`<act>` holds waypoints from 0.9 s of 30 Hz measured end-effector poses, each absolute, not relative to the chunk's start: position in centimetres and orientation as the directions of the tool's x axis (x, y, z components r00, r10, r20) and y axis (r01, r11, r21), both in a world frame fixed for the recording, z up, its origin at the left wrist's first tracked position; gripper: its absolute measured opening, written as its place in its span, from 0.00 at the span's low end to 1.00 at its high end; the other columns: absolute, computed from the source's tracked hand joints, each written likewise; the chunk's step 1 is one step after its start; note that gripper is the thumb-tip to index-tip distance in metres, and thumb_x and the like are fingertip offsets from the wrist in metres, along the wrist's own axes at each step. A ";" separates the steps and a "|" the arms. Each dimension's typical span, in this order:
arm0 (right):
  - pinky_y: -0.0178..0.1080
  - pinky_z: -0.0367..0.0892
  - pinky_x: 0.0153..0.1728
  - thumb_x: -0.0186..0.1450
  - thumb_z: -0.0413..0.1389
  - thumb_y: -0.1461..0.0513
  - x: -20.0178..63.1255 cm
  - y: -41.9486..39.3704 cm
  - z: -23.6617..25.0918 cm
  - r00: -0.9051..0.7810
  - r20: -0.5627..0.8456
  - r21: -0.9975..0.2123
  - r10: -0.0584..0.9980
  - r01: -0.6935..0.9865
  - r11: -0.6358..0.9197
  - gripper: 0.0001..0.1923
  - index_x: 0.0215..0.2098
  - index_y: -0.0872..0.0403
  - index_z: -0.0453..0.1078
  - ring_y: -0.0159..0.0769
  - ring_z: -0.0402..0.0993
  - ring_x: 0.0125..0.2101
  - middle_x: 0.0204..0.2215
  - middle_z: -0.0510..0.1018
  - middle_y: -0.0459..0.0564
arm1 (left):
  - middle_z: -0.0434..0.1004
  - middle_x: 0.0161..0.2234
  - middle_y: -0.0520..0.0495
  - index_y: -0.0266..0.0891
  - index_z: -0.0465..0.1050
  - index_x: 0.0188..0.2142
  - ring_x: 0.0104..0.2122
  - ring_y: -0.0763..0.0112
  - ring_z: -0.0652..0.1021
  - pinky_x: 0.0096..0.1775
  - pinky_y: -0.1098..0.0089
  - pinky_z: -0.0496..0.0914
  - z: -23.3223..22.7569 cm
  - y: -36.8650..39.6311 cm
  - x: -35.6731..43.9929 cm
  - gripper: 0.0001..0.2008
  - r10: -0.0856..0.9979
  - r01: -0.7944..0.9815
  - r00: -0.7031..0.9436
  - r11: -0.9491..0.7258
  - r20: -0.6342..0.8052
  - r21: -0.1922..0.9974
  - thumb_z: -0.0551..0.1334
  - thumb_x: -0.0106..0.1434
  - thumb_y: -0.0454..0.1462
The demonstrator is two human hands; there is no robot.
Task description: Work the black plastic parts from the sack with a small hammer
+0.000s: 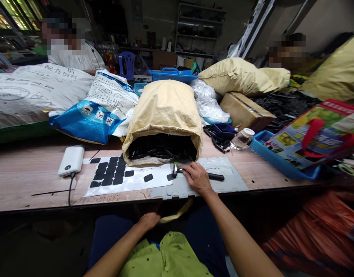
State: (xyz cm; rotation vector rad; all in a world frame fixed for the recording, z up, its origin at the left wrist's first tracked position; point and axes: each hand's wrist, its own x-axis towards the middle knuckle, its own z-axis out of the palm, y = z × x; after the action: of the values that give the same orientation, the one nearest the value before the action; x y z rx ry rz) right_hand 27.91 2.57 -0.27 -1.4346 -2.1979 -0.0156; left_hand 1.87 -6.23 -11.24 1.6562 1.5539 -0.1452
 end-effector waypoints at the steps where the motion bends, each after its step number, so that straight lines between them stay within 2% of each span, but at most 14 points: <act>1: 0.41 0.64 0.44 0.71 0.57 0.62 27.9 2.6 -0.3 -0.311 0.420 -0.261 0.853 0.858 0.441 0.10 0.50 0.48 0.77 0.41 0.68 0.40 0.38 0.74 0.50 | 0.85 0.41 0.36 0.42 0.80 0.47 0.44 0.48 0.83 0.44 0.58 0.74 -11.2 -6.4 1.8 0.16 0.759 0.872 0.230 0.116 -0.609 0.475 0.58 0.64 0.38; 3: 0.41 0.64 0.43 0.71 0.57 0.62 27.9 2.6 -0.3 -0.309 0.419 -0.262 0.854 0.859 0.440 0.10 0.49 0.48 0.77 0.41 0.68 0.40 0.38 0.74 0.50 | 0.84 0.46 0.36 0.42 0.79 0.49 0.49 0.49 0.82 0.47 0.59 0.73 -10.5 -6.8 1.5 0.16 0.753 0.875 0.250 0.094 -0.609 0.475 0.58 0.64 0.39; 5: 0.42 0.64 0.44 0.71 0.57 0.62 27.9 2.5 -0.3 -0.308 0.419 -0.263 0.854 0.860 0.438 0.10 0.49 0.49 0.77 0.41 0.68 0.40 0.38 0.74 0.50 | 0.83 0.48 0.38 0.42 0.78 0.51 0.50 0.52 0.80 0.49 0.61 0.71 -8.7 -7.4 1.2 0.17 0.779 0.857 0.307 0.024 -0.547 0.516 0.59 0.65 0.41; 8: 0.42 0.64 0.44 0.71 0.57 0.61 27.8 2.5 -0.3 -0.306 0.417 -0.261 0.856 0.862 0.435 0.11 0.49 0.49 0.77 0.41 0.68 0.40 0.37 0.74 0.50 | 0.83 0.41 0.44 0.44 0.79 0.48 0.42 0.59 0.81 0.43 0.66 0.71 -4.2 -7.7 0.9 0.15 0.795 0.753 0.479 -0.152 -0.374 0.641 0.61 0.64 0.42; 9: 0.42 0.64 0.44 0.71 0.57 0.61 27.8 2.5 -0.3 -0.305 0.416 -0.261 0.857 0.862 0.434 0.11 0.50 0.49 0.77 0.41 0.67 0.40 0.37 0.74 0.51 | 0.83 0.38 0.47 0.44 0.80 0.46 0.38 0.63 0.80 0.39 0.69 0.70 -2.4 -7.4 0.9 0.13 0.770 0.686 0.552 -0.201 -0.320 0.699 0.62 0.64 0.42; 11: 0.42 0.64 0.44 0.71 0.56 0.62 27.8 2.5 -0.3 -0.304 0.416 -0.261 0.857 0.863 0.432 0.11 0.50 0.48 0.77 0.42 0.67 0.40 0.38 0.74 0.51 | 0.83 0.36 0.50 0.45 0.80 0.44 0.34 0.67 0.79 0.36 0.71 0.69 0.9 -5.7 0.8 0.13 0.758 0.560 0.619 -0.241 -0.207 0.793 0.61 0.66 0.45; 12: 0.42 0.64 0.44 0.71 0.56 0.62 27.7 2.6 -0.3 -0.304 0.416 -0.261 0.857 0.863 0.432 0.11 0.50 0.48 0.77 0.42 0.67 0.40 0.38 0.74 0.51 | 0.83 0.36 0.50 0.44 0.80 0.44 0.34 0.67 0.79 0.37 0.70 0.70 2.3 -4.3 0.8 0.13 0.806 0.532 0.578 -0.251 -0.131 0.809 0.60 0.67 0.45; 14: 0.42 0.63 0.44 0.71 0.56 0.62 27.7 2.6 -0.3 -0.303 0.417 -0.261 0.857 0.863 0.432 0.11 0.49 0.49 0.77 0.42 0.67 0.40 0.38 0.74 0.51 | 0.82 0.39 0.48 0.43 0.80 0.44 0.37 0.65 0.79 0.40 0.68 0.71 4.1 -0.7 0.8 0.12 0.930 0.557 0.363 -0.259 0.049 0.789 0.61 0.67 0.44; 16: 0.42 0.63 0.43 0.71 0.56 0.62 27.7 2.6 -0.2 -0.305 0.418 -0.260 0.856 0.863 0.434 0.10 0.49 0.49 0.77 0.42 0.67 0.40 0.38 0.74 0.51 | 0.80 0.42 0.45 0.42 0.79 0.45 0.42 0.61 0.78 0.45 0.64 0.71 4.8 3.5 0.7 0.12 0.957 0.644 0.161 -0.286 0.240 0.709 0.62 0.66 0.42; 18: 0.42 0.63 0.43 0.71 0.57 0.62 27.8 2.6 -0.2 -0.308 0.419 -0.258 0.854 0.862 0.437 0.10 0.49 0.48 0.77 0.41 0.67 0.40 0.38 0.74 0.50 | 0.77 0.45 0.42 0.41 0.78 0.47 0.46 0.56 0.76 0.50 0.59 0.70 4.6 7.2 0.6 0.13 0.936 0.755 0.034 -0.254 0.350 0.604 0.64 0.64 0.42; 20: 0.41 0.64 0.43 0.71 0.57 0.62 27.8 2.5 -0.1 -0.310 0.419 -0.257 0.853 0.861 0.439 0.10 0.49 0.48 0.77 0.41 0.68 0.40 0.38 0.74 0.50 | 0.76 0.46 0.40 0.41 0.78 0.47 0.49 0.53 0.74 0.52 0.57 0.70 4.1 9.9 0.6 0.14 0.934 0.843 -0.006 -0.188 0.357 0.505 0.66 0.63 0.43; 23: 0.41 0.64 0.43 0.71 0.57 0.62 27.9 2.5 0.0 -0.307 0.420 -0.259 0.854 0.862 0.437 0.10 0.49 0.48 0.77 0.41 0.68 0.40 0.38 0.74 0.50 | 0.77 0.44 0.39 0.40 0.78 0.46 0.49 0.50 0.74 0.49 0.57 0.70 3.7 12.1 0.6 0.14 0.969 0.910 -0.003 -0.100 0.247 0.403 0.66 0.64 0.45; 27: 0.41 0.64 0.43 0.70 0.57 0.62 27.8 2.5 0.0 -0.303 0.418 -0.261 0.856 0.863 0.433 0.10 0.48 0.49 0.77 0.41 0.68 0.40 0.38 0.74 0.50 | 0.79 0.38 0.42 0.39 0.79 0.44 0.42 0.55 0.77 0.42 0.62 0.70 3.8 12.9 0.3 0.15 0.992 0.882 -0.034 -0.028 0.122 0.471 0.67 0.62 0.46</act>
State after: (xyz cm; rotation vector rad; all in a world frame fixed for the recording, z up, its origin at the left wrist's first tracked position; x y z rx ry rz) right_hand 27.81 2.52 0.01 -1.4466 -2.1919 -0.0174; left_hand 0.27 12.91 3.82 1.9885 1.9954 0.6312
